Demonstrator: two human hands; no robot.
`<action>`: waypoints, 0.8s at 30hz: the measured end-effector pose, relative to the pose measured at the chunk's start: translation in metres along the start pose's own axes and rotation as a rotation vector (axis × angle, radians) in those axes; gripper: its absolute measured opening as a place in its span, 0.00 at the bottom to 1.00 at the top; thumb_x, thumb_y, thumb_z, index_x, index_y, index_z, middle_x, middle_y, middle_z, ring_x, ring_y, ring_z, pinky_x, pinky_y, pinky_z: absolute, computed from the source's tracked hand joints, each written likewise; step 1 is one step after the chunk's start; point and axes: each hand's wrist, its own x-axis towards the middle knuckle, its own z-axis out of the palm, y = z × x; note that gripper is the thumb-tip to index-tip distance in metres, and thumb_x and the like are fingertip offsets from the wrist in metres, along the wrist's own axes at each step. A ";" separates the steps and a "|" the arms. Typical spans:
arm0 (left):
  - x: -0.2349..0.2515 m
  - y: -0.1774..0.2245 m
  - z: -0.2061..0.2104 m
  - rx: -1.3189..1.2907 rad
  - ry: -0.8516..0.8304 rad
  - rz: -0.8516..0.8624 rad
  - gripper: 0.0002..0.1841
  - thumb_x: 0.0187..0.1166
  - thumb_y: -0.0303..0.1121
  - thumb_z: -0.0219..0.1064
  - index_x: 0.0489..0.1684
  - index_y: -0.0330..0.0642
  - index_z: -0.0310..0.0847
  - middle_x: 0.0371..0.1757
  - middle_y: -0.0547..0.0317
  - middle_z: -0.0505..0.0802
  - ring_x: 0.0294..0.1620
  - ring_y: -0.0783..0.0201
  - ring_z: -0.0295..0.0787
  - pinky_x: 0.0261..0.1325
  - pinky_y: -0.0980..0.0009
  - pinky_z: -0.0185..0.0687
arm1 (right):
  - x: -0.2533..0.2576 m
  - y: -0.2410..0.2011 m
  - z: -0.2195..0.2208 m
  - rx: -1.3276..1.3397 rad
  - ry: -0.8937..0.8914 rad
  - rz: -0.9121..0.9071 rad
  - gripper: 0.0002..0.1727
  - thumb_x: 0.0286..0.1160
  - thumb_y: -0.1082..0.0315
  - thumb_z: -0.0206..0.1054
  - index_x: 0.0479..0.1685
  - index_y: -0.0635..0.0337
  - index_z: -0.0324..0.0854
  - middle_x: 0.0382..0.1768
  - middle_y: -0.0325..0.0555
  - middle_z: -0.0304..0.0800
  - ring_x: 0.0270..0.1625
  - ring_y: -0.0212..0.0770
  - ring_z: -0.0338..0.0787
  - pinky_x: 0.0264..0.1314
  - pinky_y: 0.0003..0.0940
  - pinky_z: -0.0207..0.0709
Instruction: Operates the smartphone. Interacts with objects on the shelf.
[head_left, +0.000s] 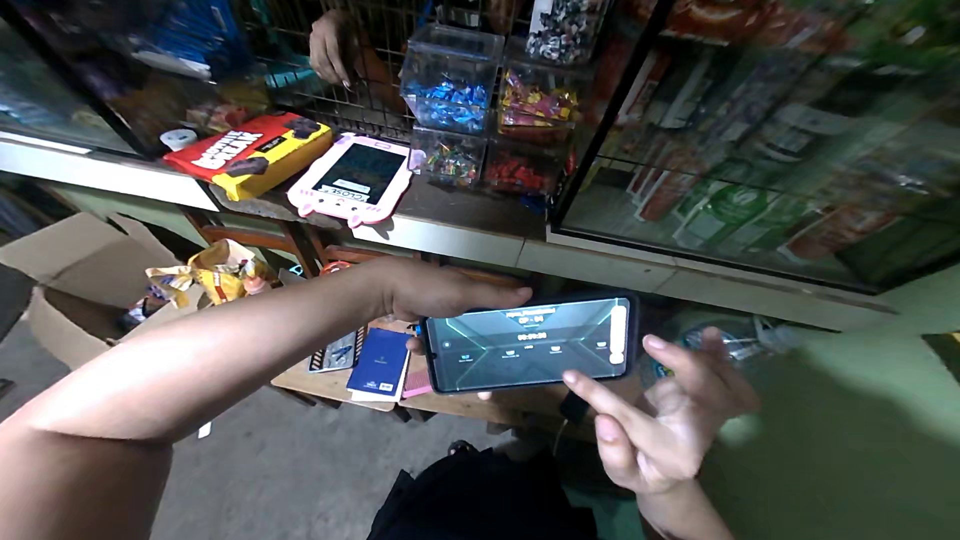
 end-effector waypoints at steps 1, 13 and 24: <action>0.000 0.000 0.000 -0.001 0.005 -0.008 0.28 0.90 0.61 0.43 0.56 0.54 0.85 0.41 0.65 0.94 0.33 0.75 0.91 0.21 0.80 0.80 | 0.000 0.000 0.000 -0.001 0.005 -0.001 0.24 0.90 0.44 0.42 0.56 0.33 0.87 0.74 0.26 0.70 0.86 0.27 0.56 0.94 0.49 0.31; -0.002 0.001 -0.002 -0.027 0.010 -0.025 0.29 0.88 0.63 0.44 0.55 0.54 0.86 0.36 0.65 0.93 0.24 0.78 0.87 0.16 0.82 0.74 | 0.000 0.006 -0.003 -0.030 0.018 -0.007 0.23 0.90 0.47 0.43 0.55 0.34 0.87 0.72 0.25 0.71 0.86 0.25 0.57 0.95 0.48 0.32; -0.001 -0.003 -0.007 -0.033 0.033 0.032 0.26 0.91 0.59 0.43 0.53 0.54 0.85 0.37 0.67 0.94 0.29 0.78 0.90 0.19 0.81 0.79 | 0.000 0.019 -0.002 0.019 0.002 0.117 0.26 0.86 0.36 0.43 0.66 0.32 0.80 0.77 0.27 0.69 0.87 0.29 0.59 0.92 0.45 0.46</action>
